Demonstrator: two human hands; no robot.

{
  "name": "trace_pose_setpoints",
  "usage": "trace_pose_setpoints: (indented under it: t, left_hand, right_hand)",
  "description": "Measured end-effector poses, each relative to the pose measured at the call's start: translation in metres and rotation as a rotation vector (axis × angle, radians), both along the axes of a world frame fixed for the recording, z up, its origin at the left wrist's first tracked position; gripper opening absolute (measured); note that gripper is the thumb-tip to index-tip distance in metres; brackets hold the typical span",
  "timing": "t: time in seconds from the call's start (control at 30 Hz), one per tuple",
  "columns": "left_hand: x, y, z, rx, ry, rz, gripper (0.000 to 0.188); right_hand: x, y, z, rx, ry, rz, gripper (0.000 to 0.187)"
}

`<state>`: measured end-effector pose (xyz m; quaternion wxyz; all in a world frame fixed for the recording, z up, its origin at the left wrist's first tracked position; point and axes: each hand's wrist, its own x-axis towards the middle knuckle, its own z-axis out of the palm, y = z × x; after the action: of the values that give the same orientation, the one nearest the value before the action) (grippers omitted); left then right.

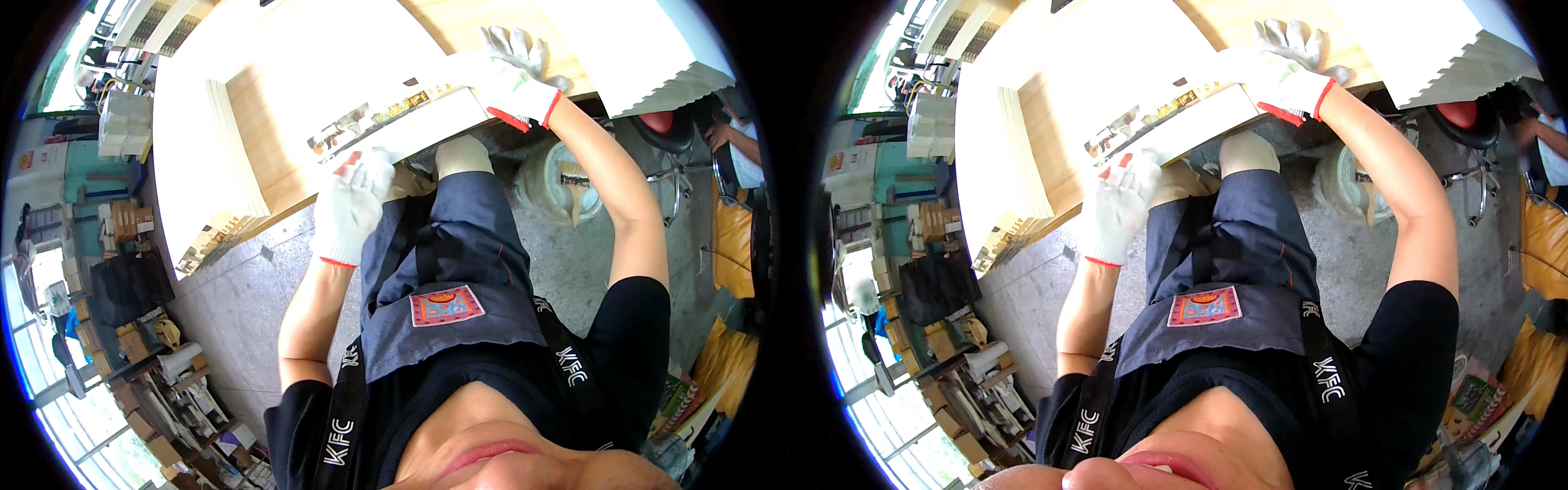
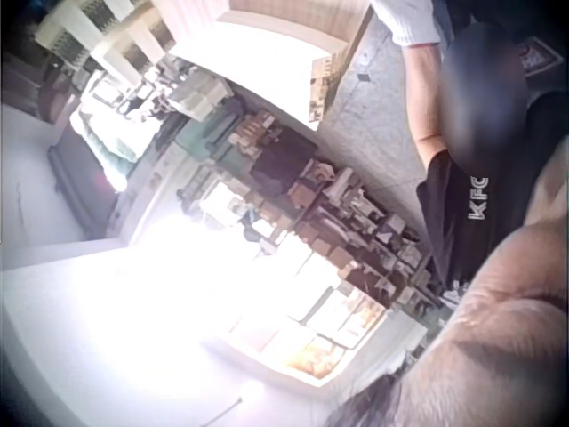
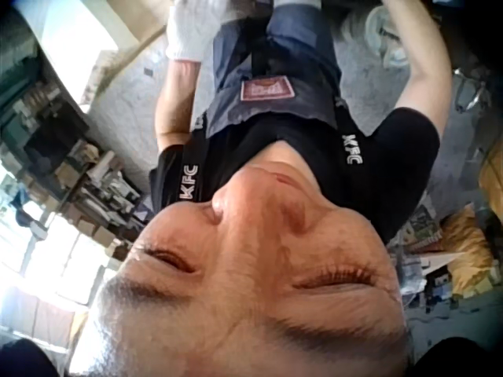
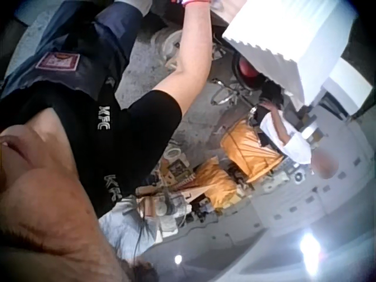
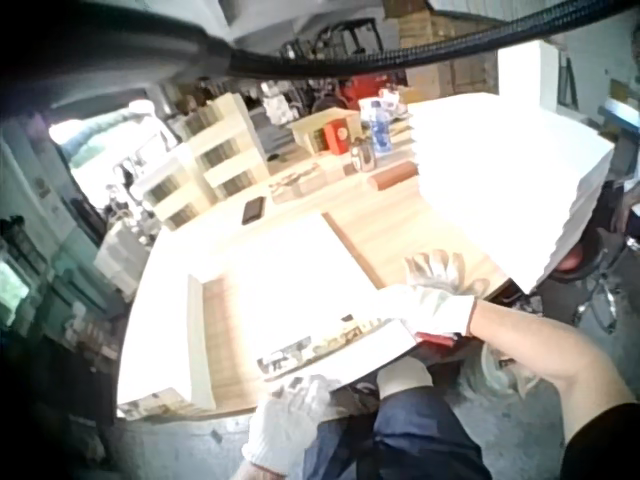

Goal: The person picks up a white board from a stack, places it on a table, applies a long adhesive strip along one edge by hand, and places the labeled board onto another stack.

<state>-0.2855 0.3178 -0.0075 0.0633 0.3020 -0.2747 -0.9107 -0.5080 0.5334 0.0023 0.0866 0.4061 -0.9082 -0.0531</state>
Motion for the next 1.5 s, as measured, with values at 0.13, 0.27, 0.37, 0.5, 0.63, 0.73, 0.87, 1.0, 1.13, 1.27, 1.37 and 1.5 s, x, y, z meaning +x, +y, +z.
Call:
trace_pose_setpoints:
  t: [0.13, 0.27, 0.37, 0.5, 0.63, 0.73, 0.87, 1.0, 1.13, 1.27, 1.37, 1.5]
  left_hand:
    - [-0.026, -0.020, -0.016, 0.006, -0.001, 0.101, 0.029]
    - [-0.035, -0.023, -0.016, 0.140, 0.075, 0.288, 0.024]
    - [-0.064, -0.012, -0.011, 0.082, 0.027, 0.347, 0.023]
    - [-0.069, -0.029, -0.001, 0.019, -0.071, 0.316, 0.025]
    - [-0.066, -0.046, 0.014, -0.020, 0.121, 0.148, 0.020]
    - [-0.051, -0.053, 0.029, -0.068, -0.041, 0.279, 0.019]
    - [-0.027, -0.066, 0.028, -0.166, 0.210, 0.252, 0.017]
    - [0.039, -0.081, 0.047, -0.495, 0.144, 0.370, 0.035]
    - [0.114, -0.135, 0.077, -1.148, -0.075, 0.541, 0.033]
    - [0.177, -0.234, 0.072, -1.254, -0.203, 0.856, 0.052]
    - [0.198, -0.273, 0.078, -1.384, -0.370, 0.686, 0.044]
    - [0.211, -0.303, 0.034, -1.607, -0.763, 0.384, 0.048]
  right_hand:
    - [-0.037, 0.021, -0.043, -0.095, 0.093, 0.038, 0.049]
    - [-0.058, 0.023, -0.015, -0.064, -0.008, -0.148, 0.047]
    - [-0.109, 0.034, -0.035, -0.358, 0.012, 0.138, 0.045]
    - [-0.088, -0.034, -0.002, -0.633, -0.750, -0.280, 0.047]
    - [-0.101, -0.072, 0.005, -1.093, -1.699, -0.246, 0.048]
    - [-0.107, -0.109, -0.014, -1.051, -1.926, -0.067, 0.047]
    - [-0.095, -0.101, -0.016, -1.015, -1.255, 0.118, 0.035]
    - [-0.030, -0.130, 0.019, -1.276, -1.438, 0.137, 0.037]
    - [0.014, -0.191, 0.010, -1.639, -1.795, 0.410, 0.050]
    - [0.126, -0.295, 0.077, -1.503, -1.747, 0.141, 0.049]
    - [0.125, -0.346, 0.061, -1.117, -1.266, 0.191, 0.040]
    - [0.112, -0.379, 0.025, -0.703, -0.777, 0.236, 0.046]
